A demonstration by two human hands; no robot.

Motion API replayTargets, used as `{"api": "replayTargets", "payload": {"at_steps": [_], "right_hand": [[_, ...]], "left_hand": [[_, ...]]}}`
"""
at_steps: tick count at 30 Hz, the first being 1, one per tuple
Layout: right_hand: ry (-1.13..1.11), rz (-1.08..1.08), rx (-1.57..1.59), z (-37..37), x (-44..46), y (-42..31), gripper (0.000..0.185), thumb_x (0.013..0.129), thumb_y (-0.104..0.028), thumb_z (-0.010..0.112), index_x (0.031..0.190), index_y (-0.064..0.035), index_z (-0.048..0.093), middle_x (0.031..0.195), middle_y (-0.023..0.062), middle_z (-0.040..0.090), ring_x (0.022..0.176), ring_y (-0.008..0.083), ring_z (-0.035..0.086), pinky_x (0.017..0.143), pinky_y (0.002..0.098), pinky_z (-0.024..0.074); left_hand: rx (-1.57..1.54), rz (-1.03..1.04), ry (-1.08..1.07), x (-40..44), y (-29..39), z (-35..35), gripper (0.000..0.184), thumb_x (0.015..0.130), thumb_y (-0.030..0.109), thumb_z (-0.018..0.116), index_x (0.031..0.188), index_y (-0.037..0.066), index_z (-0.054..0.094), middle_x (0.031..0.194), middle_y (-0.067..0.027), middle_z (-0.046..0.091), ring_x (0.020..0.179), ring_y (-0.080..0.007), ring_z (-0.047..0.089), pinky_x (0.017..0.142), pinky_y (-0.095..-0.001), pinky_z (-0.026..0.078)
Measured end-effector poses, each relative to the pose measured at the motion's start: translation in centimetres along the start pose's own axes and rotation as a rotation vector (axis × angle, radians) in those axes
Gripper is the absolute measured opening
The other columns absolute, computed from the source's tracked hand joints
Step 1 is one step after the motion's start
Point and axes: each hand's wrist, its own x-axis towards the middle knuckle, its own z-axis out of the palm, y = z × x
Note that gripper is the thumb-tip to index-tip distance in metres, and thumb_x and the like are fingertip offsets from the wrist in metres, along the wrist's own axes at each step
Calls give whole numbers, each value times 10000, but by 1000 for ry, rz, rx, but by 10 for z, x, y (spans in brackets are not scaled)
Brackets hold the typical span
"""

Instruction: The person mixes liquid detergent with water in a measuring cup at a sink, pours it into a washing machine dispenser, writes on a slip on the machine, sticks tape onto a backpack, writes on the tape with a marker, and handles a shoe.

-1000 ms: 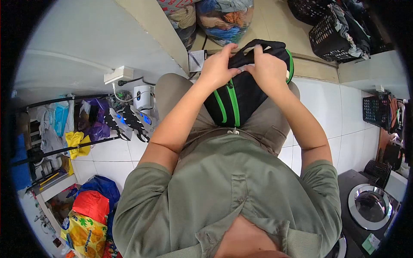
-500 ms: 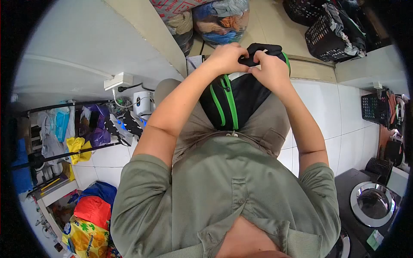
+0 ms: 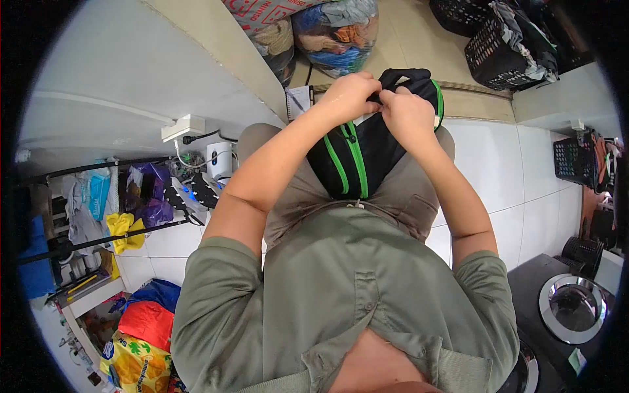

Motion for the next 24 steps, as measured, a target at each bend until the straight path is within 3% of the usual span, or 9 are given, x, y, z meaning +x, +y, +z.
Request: {"api": "replayTargets", "payload": {"at_steps": [8,12,14,18,21,24], "right_hand": [[151,-22,121,15,-16,3,103,721,-123,590,820,-123,560,739,83,524,617,274,592,513,381,467],[185,-20,98,19,-26,3,101,720,-130,595,809,-124,547,739,73,506,610,253,584,512,371,459],[234,-47,30,23,-31,4,105,719,-143,603,800,-129,538,740,61,487,610,229,573,512,353,452],[256,-83,14,26,-37,8,115,716,-153,609,799,-126,533,741,55,479,611,217,562,512,345,444],[339,-170,-16,29,-53,25,140,710,-168,617,811,-126,530,739,51,475,611,217,558,508,343,436],[178,-144,8,18,-76,37,160,719,-104,622,860,-94,547,780,71,514,610,241,556,514,358,435]], "left_hand": [[-132,47,1,0,-1,3,186,687,152,644,809,12,633,795,-135,576,781,-330,570,670,-399,448],[-146,25,-30,4,-3,9,183,685,217,637,791,70,665,812,-122,594,799,-313,582,685,-401,459],[-194,39,-75,6,-2,9,176,681,135,643,808,13,654,808,-138,601,769,-317,586,673,-380,457],[-214,69,-73,7,-10,19,164,691,146,651,794,19,659,794,-138,607,758,-310,591,669,-377,462],[-109,-34,56,11,-35,11,161,711,184,674,781,39,671,736,-139,608,722,-293,599,657,-371,472],[-196,-281,-165,3,-46,-22,230,758,228,677,881,34,676,861,-128,648,786,-226,623,726,-315,475]]}}
